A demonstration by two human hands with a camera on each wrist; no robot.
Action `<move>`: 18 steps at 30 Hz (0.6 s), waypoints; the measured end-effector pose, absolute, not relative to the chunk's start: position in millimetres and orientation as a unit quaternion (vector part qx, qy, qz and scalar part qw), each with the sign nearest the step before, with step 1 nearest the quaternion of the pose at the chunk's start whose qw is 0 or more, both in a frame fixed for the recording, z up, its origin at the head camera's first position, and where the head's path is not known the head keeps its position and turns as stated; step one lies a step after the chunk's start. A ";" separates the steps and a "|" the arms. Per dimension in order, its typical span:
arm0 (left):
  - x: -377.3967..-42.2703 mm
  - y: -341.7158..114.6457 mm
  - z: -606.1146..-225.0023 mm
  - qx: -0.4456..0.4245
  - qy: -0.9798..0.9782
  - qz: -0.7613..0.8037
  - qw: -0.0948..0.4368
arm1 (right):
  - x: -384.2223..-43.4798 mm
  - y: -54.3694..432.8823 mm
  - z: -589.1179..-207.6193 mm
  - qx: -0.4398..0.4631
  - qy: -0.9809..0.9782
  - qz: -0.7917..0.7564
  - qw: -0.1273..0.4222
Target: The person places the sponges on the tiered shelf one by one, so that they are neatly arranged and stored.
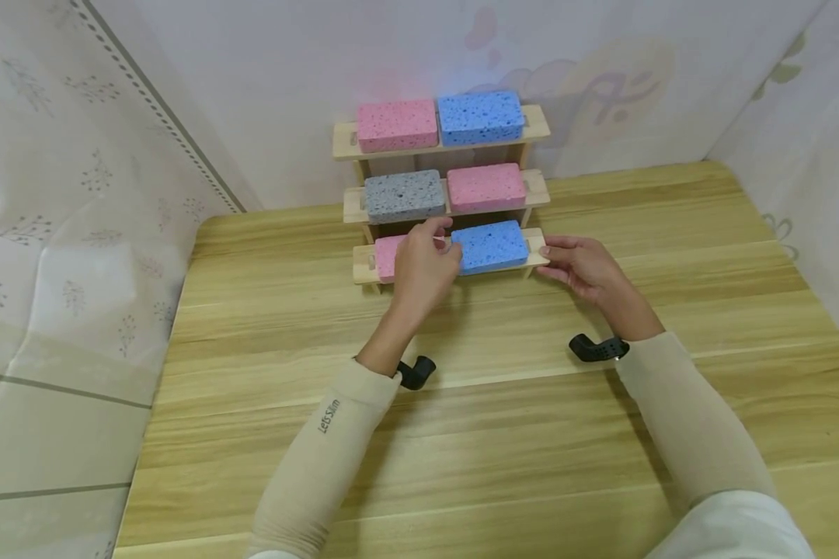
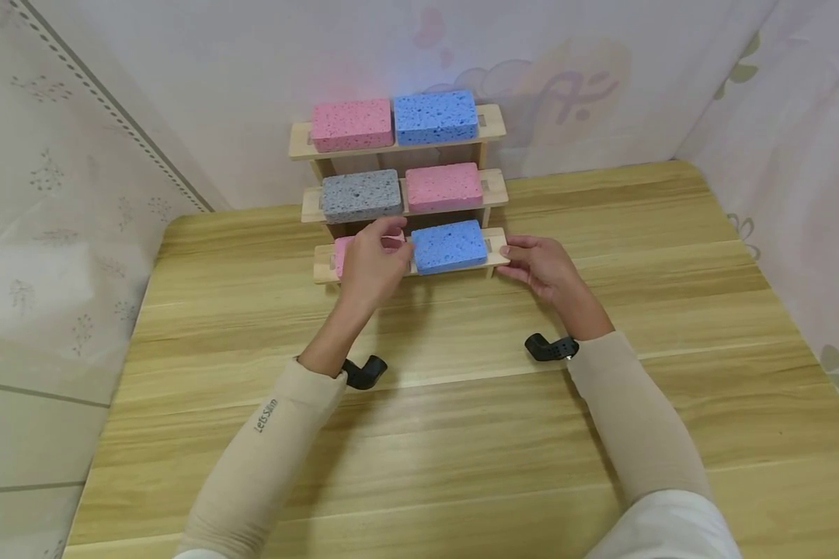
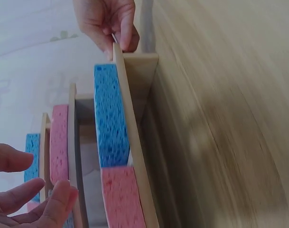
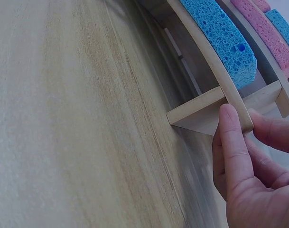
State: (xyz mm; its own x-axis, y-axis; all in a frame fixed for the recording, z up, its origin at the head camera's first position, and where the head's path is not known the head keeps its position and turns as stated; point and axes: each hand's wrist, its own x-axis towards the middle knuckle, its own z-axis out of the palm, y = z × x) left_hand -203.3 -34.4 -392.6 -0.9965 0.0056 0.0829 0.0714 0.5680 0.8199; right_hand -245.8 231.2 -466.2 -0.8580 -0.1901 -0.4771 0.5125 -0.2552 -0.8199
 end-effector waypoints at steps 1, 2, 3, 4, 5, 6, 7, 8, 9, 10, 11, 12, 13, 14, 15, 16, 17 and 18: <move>-203.2 -36.9 -391.8 -0.021 -0.883 -0.467 0.037 | -246.1 231.3 -466.1 0.142 0.568 -0.778 0.226; -203.1 -39.6 -391.3 -0.019 -0.882 -0.469 0.039 | -246.3 231.3 -466.0 0.141 0.570 -0.777 0.226; -203.2 -42.6 -391.2 -0.018 -0.881 -0.470 0.044 | -246.7 231.1 -465.9 0.140 0.574 -0.774 0.226; -203.0 -45.6 -391.1 -0.016 -0.880 -0.473 0.046 | -247.1 230.9 -465.7 0.138 0.580 -0.771 0.225; -202.6 -48.7 -391.0 -0.015 -0.879 -0.475 0.049 | -247.5 230.9 -465.6 0.136 0.586 -0.766 0.225; -202.2 -52.1 -391.1 -0.014 -0.877 -0.477 0.053 | -247.9 230.9 -465.2 0.131 0.594 -0.761 0.225; -201.5 -55.7 -391.3 -0.013 -0.876 -0.478 0.056 | -248.4 231.2 -465.0 0.126 0.604 -0.753 0.226; -200.6 -59.4 -391.5 -0.013 -0.876 -0.478 0.060 | -248.6 231.4 -464.6 0.121 0.615 -0.745 0.228; -199.4 -63.2 -391.8 -0.014 -0.877 -0.476 0.062 | -248.9 231.7 -464.1 0.119 0.626 -0.736 0.228; -198.1 -67.1 -391.5 -0.015 -0.877 -0.477 0.063 | -249.2 232.6 -463.4 0.118 0.635 -0.729 0.230; -197.1 -71.2 -391.6 -0.016 -0.878 -0.474 0.065 | -249.5 233.9 -462.3 0.116 0.644 -0.721 0.231; -195.9 -75.2 -391.5 -0.017 -0.879 -0.471 0.067 | -250.1 235.6 -461.1 0.113 0.655 -0.710 0.232; -194.7 -79.4 -391.3 -0.020 -0.882 -0.467 0.067 | -250.5 237.6 -459.4 0.110 0.671 -0.696 0.231; -193.7 -83.6 -391.2 -0.023 -0.884 -0.462 0.069 | -250.9 239.5 -457.1 0.104 0.690 -0.678 0.230; -192.7 -87.9 -391.1 -0.026 -0.887 -0.455 0.069 | -251.5 241.6 -454.4 0.100 0.712 -0.657 0.226; -191.9 -92.4 -391.1 -0.029 -0.891 -0.448 0.072 | -252.2 244.1 -451.7 0.093 0.733 -0.635 0.224; -191.1 -96.9 -391.5 -0.032 -0.895 -0.438 0.075 | -253.0 246.5 -448.8 0.085 0.757 -0.609 0.221; -190.1 -101.4 -391.5 -0.035 -0.899 -0.429 0.078 | -254.0 248.8 -445.9 0.075 0.780 -0.581 0.219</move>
